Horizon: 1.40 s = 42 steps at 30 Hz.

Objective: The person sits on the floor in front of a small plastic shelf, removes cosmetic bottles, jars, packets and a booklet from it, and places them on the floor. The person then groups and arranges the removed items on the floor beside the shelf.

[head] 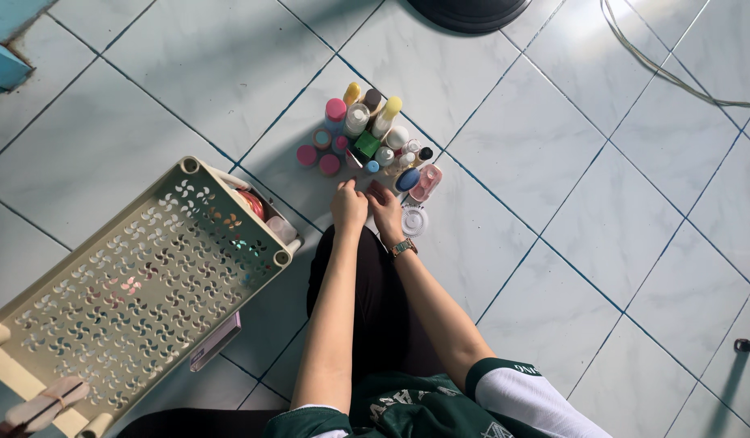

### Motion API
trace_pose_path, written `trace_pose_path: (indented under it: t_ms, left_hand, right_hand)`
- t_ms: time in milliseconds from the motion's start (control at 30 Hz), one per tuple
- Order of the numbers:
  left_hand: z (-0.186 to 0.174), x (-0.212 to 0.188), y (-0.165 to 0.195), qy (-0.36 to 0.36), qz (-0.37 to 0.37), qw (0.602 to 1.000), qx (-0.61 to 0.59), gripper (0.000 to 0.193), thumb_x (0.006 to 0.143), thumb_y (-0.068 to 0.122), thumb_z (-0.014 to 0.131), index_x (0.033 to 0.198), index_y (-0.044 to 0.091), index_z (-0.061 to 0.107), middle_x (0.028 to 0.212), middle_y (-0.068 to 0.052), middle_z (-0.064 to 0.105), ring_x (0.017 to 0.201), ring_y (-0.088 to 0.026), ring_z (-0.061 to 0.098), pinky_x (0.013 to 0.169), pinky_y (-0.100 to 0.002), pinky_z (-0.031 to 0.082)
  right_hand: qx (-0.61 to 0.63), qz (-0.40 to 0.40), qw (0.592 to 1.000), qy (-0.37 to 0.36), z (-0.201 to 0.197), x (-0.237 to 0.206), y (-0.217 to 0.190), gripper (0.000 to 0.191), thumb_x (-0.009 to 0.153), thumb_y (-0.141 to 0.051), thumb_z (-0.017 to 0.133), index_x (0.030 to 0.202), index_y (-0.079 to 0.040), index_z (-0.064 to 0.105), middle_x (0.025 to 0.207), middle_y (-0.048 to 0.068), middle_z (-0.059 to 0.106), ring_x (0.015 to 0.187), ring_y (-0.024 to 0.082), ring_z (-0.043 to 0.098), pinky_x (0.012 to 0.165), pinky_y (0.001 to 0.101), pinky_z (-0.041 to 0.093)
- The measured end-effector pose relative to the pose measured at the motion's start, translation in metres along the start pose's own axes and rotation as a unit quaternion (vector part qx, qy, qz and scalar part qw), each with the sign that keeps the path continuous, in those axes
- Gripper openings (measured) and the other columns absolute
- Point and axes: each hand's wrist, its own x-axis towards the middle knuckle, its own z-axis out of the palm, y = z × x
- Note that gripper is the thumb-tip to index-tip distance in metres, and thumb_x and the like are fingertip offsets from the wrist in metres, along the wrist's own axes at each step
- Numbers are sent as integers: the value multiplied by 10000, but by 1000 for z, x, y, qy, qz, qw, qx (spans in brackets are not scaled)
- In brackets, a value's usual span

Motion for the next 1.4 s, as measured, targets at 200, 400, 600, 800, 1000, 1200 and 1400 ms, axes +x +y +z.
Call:
trace_pose_path:
  t_ms: [200,400,600,800,1000,1200,1400]
  left_hand:
    - [-9,-20,6,13,116,991,-62,309,910,78,560,1185,49,698,1121,-142,723,1025,-357,698,882,-452,557]
    - [-22,-58,2,-38,176,982,50,246,912,127,606,1125,90,724,1070,-123,728,953,-353,689,841,-460,536]
    - [-31,-103,-17,17,248,964,94,166,968,214,629,1066,122,726,1095,-38,738,1104,-233,674,1113,-468,410]
    - [-39,-140,-31,56,281,952,112,255,939,231,637,1158,131,718,1370,-22,646,1390,-264,491,1186,-566,301]
    - [-47,-176,-48,89,308,945,65,357,957,212,641,1303,127,668,1535,-79,522,1475,-355,411,1195,-584,313]
    - [-56,-211,-66,80,291,953,5,574,898,203,729,1443,144,560,1615,-116,395,1475,-439,354,1157,-630,302]
    - [-80,-254,-84,29,246,969,-3,807,826,223,785,1535,138,409,1657,-160,303,1476,-394,357,1160,-615,302]
  right_hand:
    - [3,9,998,-69,-4,-10,7,403,1013,-131,634,1381,29,600,1325,141,687,1196,170,640,1001,279,499]
    - [-214,-40,976,-33,-16,-52,17,391,976,-201,644,1328,-32,619,1162,149,732,1066,180,689,905,323,519]
    - [-222,-39,973,-44,-33,-89,21,356,1062,-295,502,1288,-72,663,1086,199,761,1041,302,749,888,359,543]
    - [-258,-83,962,-27,-40,-118,22,393,1054,-285,470,1369,-88,596,1147,222,725,1089,381,702,909,413,545]
    - [-315,-177,932,-15,-37,-143,20,439,1076,-266,449,1458,-55,502,1348,254,618,1206,424,619,993,446,511]
    - [-410,-268,872,-3,-33,-167,24,521,1047,-238,515,1522,-50,415,1524,260,454,1369,426,480,1103,458,426]
    - [-517,-346,783,-5,-21,-191,26,532,1033,-227,542,1538,-101,433,1603,258,332,1492,442,323,1199,535,300]
